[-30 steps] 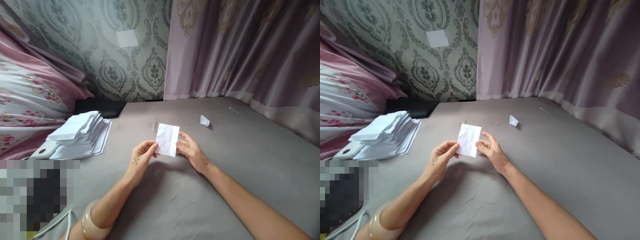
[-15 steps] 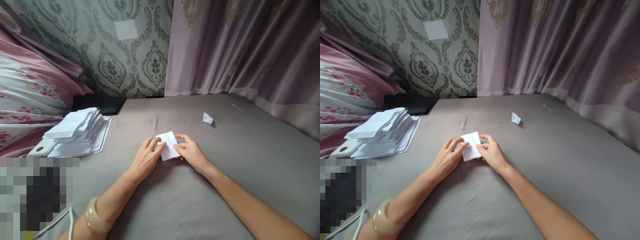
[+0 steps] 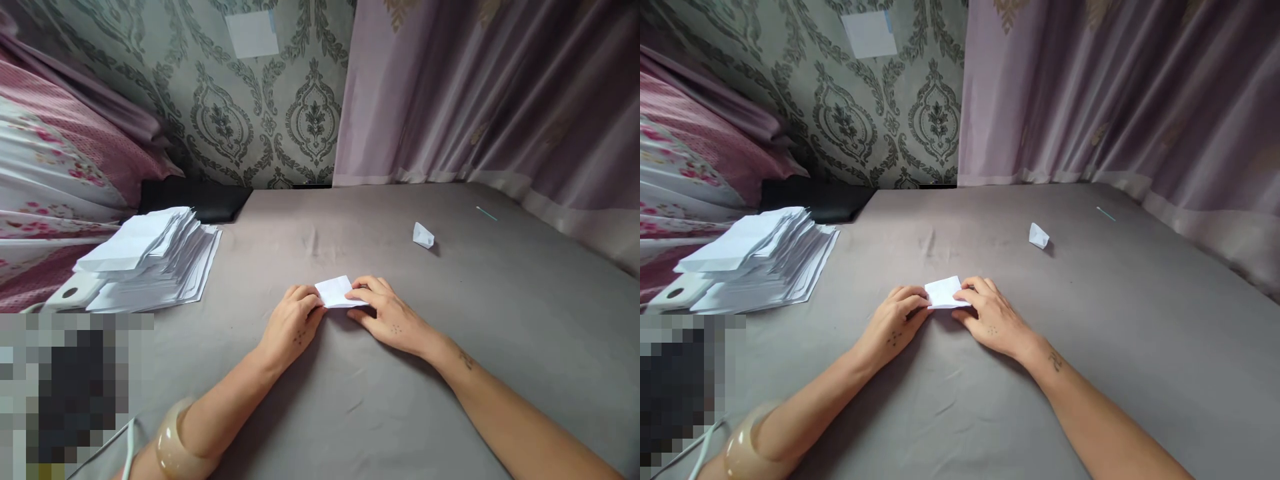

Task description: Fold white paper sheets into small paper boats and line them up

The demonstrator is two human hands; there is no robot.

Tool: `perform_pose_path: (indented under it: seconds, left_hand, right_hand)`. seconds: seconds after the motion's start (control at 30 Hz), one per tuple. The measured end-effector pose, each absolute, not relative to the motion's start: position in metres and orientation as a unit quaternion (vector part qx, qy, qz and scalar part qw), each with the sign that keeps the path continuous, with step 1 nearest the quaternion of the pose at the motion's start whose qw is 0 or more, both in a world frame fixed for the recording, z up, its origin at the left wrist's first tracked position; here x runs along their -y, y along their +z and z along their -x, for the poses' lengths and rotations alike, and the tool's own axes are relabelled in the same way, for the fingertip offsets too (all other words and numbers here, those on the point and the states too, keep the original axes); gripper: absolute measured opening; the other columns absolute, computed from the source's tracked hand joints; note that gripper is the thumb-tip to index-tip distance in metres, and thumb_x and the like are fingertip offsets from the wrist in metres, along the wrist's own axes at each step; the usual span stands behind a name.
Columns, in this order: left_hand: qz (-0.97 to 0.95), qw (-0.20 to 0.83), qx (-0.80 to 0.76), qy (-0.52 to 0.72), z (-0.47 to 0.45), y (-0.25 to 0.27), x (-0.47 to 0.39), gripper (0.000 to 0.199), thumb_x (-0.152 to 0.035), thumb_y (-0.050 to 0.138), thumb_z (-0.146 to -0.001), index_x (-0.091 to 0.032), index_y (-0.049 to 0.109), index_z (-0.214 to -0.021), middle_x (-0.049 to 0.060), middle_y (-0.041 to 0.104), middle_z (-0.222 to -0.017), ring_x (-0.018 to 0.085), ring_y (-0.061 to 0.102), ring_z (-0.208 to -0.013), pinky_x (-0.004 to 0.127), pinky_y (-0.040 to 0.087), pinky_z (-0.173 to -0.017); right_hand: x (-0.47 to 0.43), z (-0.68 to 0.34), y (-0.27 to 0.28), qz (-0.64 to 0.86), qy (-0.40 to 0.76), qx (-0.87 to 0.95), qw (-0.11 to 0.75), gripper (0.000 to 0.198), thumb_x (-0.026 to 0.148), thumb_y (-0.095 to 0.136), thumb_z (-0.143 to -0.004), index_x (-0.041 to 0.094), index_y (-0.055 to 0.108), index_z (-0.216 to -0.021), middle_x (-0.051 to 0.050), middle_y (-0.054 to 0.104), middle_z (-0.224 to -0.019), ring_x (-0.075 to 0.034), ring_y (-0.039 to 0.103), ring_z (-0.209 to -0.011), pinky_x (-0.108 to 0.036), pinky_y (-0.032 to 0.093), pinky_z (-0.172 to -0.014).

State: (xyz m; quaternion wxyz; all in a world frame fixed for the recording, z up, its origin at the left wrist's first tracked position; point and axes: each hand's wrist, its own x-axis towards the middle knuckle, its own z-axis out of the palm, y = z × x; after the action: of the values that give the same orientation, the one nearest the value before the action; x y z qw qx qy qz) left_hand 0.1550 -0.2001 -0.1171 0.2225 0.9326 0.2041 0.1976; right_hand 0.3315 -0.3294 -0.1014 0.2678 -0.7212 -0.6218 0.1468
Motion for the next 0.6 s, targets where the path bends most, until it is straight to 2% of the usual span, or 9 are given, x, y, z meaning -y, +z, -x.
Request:
perform_pose_path:
  seconds: [0.1, 0.2, 0.47, 0.6]
  left_hand:
    - [-0.911, 0.258, -0.240, 0.216, -0.157, -0.118, 0.202, 0.011, -0.023, 0.053, -0.086, -0.021, 0.063, -0.082, 0.005, 0.061, -0.104, 0.020, 0.053, -0.096, 0.033, 0.049, -0.079]
    - [-0.891, 0.290, -0.274, 0.219, -0.160, -0.116, 0.205, 0.004, -0.024, 0.061, -0.081, -0.021, 0.064, -0.081, 0.005, 0.060, -0.103, 0.022, 0.052, -0.098, 0.036, 0.048, -0.084]
    - [-0.850, 0.314, -0.346, 0.244, -0.165, -0.117, 0.212, 0.020, -0.030, 0.054, -0.085, -0.018, 0.066, -0.074, 0.009, 0.056, -0.104, 0.024, 0.047, -0.102, 0.045, 0.045, -0.089]
    - [-0.849, 0.302, -0.349, 0.258, -0.167, -0.123, 0.212, 0.027, -0.030, 0.048, -0.088, -0.017, 0.065, -0.073, 0.011, 0.054, -0.104, 0.025, 0.045, -0.102, 0.045, 0.046, -0.086]
  right_hand:
    - [0.323, -0.336, -0.106, 0.719, 0.139, 0.610, 0.302, 0.017, 0.026, 0.050, -0.088, 0.027, 0.064, -0.097, -0.003, 0.057, -0.108, -0.018, 0.052, -0.099, -0.032, 0.046, -0.084]
    - [0.317, -0.337, -0.108, 0.731, 0.141, 0.585, 0.323, 0.017, 0.029, 0.048, -0.089, 0.025, 0.065, -0.087, -0.003, 0.059, -0.102, -0.017, 0.055, -0.093, -0.030, 0.046, -0.080]
    - [0.306, -0.334, -0.110, 0.781, 0.141, 0.518, 0.320, 0.028, 0.041, 0.047, -0.088, 0.020, 0.062, -0.075, -0.004, 0.057, -0.102, -0.010, 0.053, -0.064, -0.028, 0.045, -0.065]
    - [0.303, -0.333, -0.112, 0.788, 0.126, 0.513, 0.317, 0.030, 0.042, 0.047, -0.087, 0.019, 0.059, -0.071, -0.005, 0.057, -0.102, -0.011, 0.054, -0.063, -0.029, 0.044, -0.065]
